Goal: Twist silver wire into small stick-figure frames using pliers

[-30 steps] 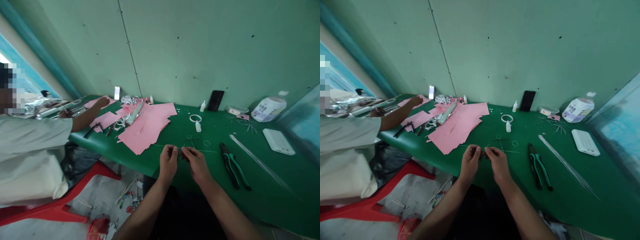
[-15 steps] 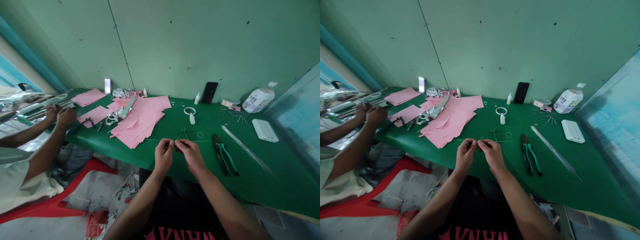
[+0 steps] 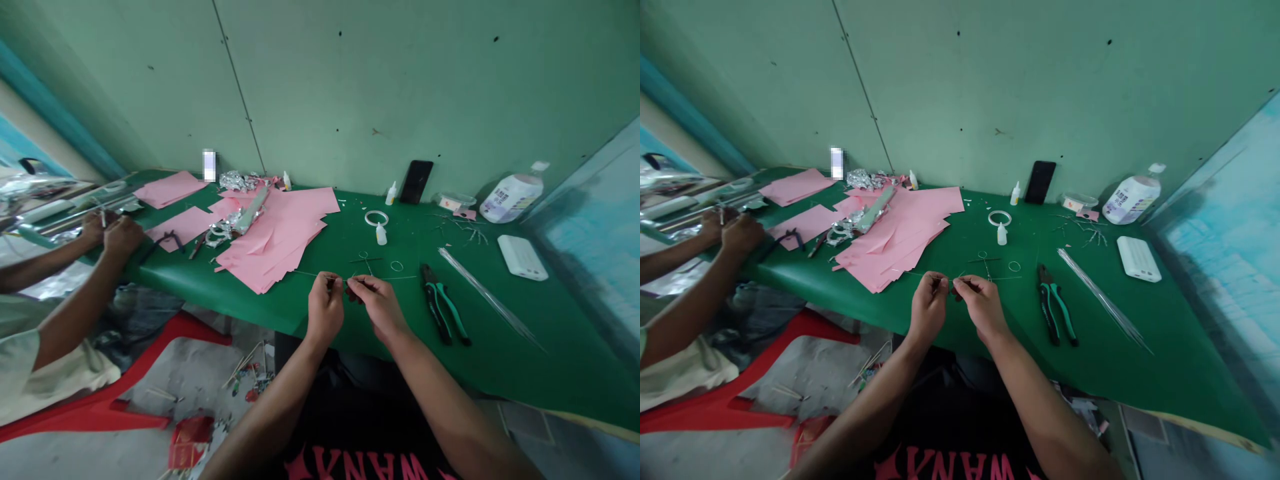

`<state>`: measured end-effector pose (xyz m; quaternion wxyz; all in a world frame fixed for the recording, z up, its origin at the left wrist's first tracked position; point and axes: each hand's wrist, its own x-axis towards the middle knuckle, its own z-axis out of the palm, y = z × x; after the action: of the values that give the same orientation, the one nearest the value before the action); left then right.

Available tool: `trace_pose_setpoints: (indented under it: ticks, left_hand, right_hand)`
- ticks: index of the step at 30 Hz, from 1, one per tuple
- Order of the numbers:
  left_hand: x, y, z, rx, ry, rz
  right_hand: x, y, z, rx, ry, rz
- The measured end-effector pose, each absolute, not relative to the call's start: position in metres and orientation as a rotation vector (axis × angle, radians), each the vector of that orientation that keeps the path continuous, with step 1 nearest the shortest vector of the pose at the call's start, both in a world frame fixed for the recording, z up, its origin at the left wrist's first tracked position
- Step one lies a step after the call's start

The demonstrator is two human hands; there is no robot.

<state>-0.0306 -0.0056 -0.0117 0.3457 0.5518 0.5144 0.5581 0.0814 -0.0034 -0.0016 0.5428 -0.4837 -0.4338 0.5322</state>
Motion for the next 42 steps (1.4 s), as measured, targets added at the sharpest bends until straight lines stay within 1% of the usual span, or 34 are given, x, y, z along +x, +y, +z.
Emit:
trace_pose_setpoints:
  ticks: [6,11,16,20,24,29,35,42]
  left_hand:
    - [-0.036,-0.005,-0.009,1.66,1.467,1.395]
    - [-0.043,-0.004,-0.003,2.004,1.499,1.244]
    - [-0.05,-0.006,0.014,2.347,1.607,0.836]
    - [-0.051,-0.008,0.032,2.563,1.649,0.466]
    - [-0.052,-0.007,0.045,2.6,1.591,0.297]
    - [-0.056,-0.003,0.044,2.497,1.516,0.352]
    - [-0.062,-0.002,0.037,2.395,1.506,0.444]
    - [-0.065,-0.001,0.03,2.092,1.401,0.826]
  right_hand:
    - [0.085,-0.003,-0.001,-1.201,-1.112,1.228]
    - [0.091,-0.002,0.003,-1.279,-1.265,1.202]
    - [0.099,0.003,0.008,-1.406,-1.536,1.154]
    - [0.101,0.01,0.018,-1.53,-1.838,1.026]
    - [0.097,0.012,0.037,-1.649,-2.137,0.845]
    - [0.087,0.01,0.058,-1.744,-2.429,0.677]
    - [0.079,0.009,0.064,-1.766,-2.596,0.574]
    - [0.075,0.004,0.061,-1.813,-2.602,0.415]
